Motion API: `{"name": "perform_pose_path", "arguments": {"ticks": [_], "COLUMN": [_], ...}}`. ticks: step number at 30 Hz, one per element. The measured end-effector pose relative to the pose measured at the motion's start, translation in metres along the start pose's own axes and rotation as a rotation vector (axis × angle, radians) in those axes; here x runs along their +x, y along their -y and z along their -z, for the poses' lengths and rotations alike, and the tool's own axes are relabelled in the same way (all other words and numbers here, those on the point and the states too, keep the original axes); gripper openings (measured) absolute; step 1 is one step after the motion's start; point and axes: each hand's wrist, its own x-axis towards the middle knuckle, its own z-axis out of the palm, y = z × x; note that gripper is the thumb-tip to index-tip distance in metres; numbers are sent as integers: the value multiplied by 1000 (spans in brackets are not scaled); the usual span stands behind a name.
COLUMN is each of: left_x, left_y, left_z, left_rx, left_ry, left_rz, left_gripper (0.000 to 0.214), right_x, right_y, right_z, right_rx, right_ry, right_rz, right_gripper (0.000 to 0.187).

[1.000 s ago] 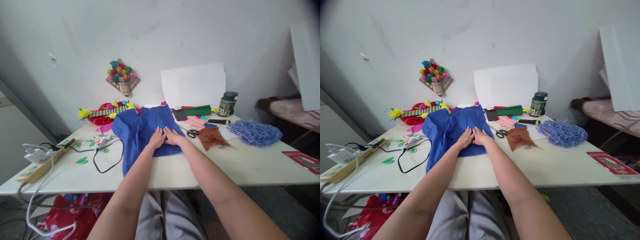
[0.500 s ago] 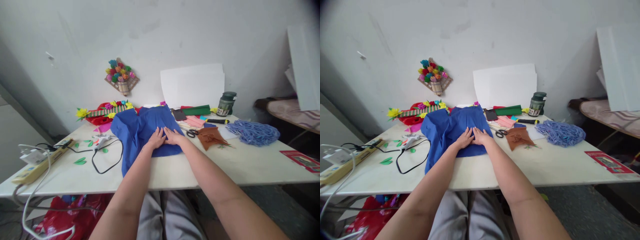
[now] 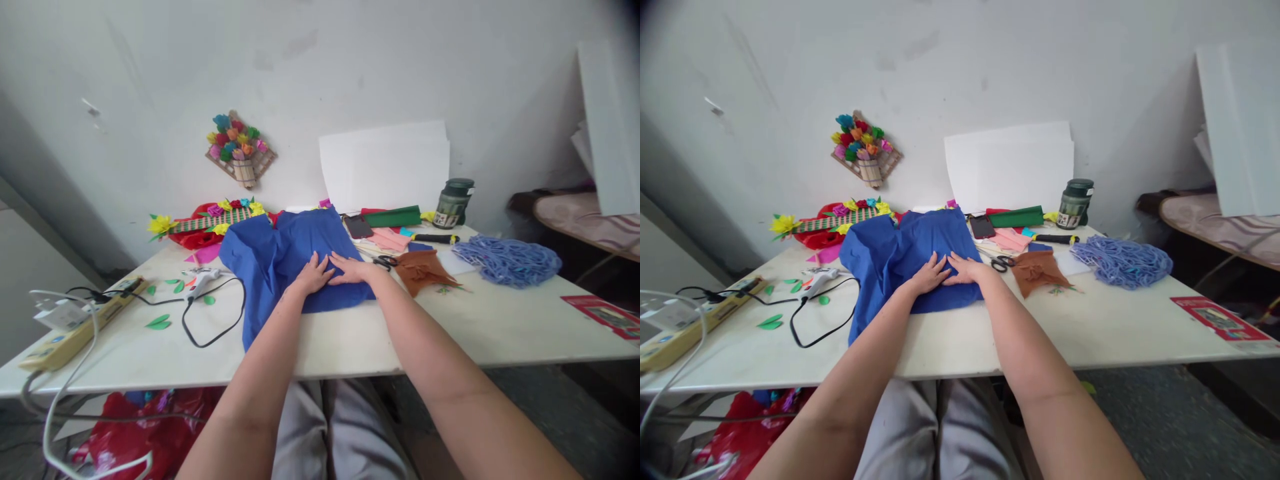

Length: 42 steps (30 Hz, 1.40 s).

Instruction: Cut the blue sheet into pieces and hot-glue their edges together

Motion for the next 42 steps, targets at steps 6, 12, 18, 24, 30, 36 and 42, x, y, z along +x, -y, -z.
{"name": "perform_pose_path", "arguments": {"ticks": [6,12,18,24,30,36,42], "left_x": [-2,-5,-2,3,0,-2,-4], "left_y": [3,7,15,24,32,34,35], "left_z": [-2,1,3,4,11,11,9], "left_rx": [-32,-85,-87,-50,-35,-44,-55], "left_ry": [86,119,176,162,189,173,142], "left_rz": [-42,-61,-83,-137,-125,-141,-154], "left_gripper": [78,86,84,79,75,75,76], "right_x": [0,7,13,9,17,15,10], "right_y": [-9,-14,-18,-5,0,1,0], "right_z": [2,-4,-10,-9,-15,-14,-11], "right_rx": [19,25,15,-26,-53,-13,33], "right_ry": [-32,-78,-180,-263,-318,-283,-290], "right_rz": [65,69,101,-9,-27,-2,21], "right_gripper": [90,88,84,82,76,73,70]}}
